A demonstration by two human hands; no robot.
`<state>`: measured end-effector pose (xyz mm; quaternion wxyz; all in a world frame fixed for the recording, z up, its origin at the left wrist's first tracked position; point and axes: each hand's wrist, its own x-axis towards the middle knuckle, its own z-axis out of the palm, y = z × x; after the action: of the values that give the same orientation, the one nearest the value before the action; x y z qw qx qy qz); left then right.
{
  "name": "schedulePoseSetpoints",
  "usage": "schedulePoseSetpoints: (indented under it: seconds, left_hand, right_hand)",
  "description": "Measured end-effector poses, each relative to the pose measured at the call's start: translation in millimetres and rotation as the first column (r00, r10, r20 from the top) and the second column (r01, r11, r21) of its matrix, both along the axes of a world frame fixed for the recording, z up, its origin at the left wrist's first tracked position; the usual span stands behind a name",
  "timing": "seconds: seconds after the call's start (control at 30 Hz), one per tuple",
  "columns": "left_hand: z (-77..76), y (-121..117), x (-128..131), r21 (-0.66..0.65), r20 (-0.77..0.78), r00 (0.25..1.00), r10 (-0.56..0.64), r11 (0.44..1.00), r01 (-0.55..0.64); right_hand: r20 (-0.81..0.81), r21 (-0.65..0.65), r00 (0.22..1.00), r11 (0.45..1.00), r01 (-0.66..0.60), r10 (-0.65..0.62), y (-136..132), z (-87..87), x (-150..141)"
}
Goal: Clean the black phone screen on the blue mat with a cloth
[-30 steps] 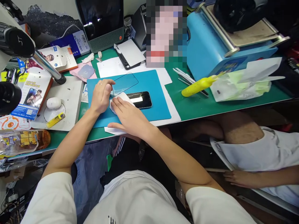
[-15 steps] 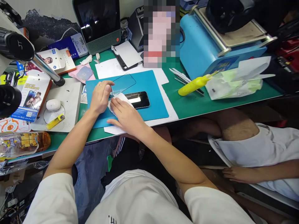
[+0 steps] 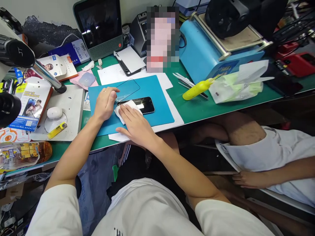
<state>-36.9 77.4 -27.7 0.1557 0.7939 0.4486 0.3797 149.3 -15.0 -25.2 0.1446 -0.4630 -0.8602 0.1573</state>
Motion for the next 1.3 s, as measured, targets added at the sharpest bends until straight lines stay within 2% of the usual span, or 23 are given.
schedulePoseSetpoints:
  seconds: [0.23,0.4,0.57,0.7,0.87,1.03,1.23,1.3]
  left_hand:
    - [-0.1,-1,0,-0.009,-0.009,1.000,0.016,1.000,-0.016]
    - [1.4,0,2,0.003,-0.011,0.999,-0.033,0.999,0.033]
    - [2.4,3,0,0.023,0.025,0.999,-0.028,0.999,0.028]
    - [2.9,3,-1,0.005,0.014,0.999,-0.031,1.000,0.031]
    - [4.1,2,-1,-0.010,0.009,1.000,-0.022,1.000,0.023]
    - [4.4,2,1,-0.029,0.007,0.999,-0.040,0.999,0.041]
    - [5.5,1,1,-0.024,0.014,0.999,-0.044,0.999,0.044]
    - [5.5,1,1,-0.028,0.016,0.999,-0.039,0.999,0.040]
  right_hand:
    - [0.029,-0.025,0.999,0.999,0.021,-0.021,-5,-3.8,8]
    - [0.031,-0.035,0.998,0.998,0.054,-0.053,8,-0.2,3]
    - [0.042,-0.038,0.999,0.999,0.000,0.001,10,4.5,-6]
    - [0.031,-0.041,0.999,0.999,-0.018,0.019,5,-2.5,22]
    - [0.016,-0.039,0.988,0.987,0.153,-0.153,-1,-10.9,66]
    - [0.046,-0.062,0.981,0.979,0.192,-0.189,-20,-5.8,74]
    - [0.048,-0.057,0.978,0.977,0.205,-0.202,16,-1.5,70]
    - [0.057,-0.057,0.975,0.975,0.216,-0.213,16,-1.6,67]
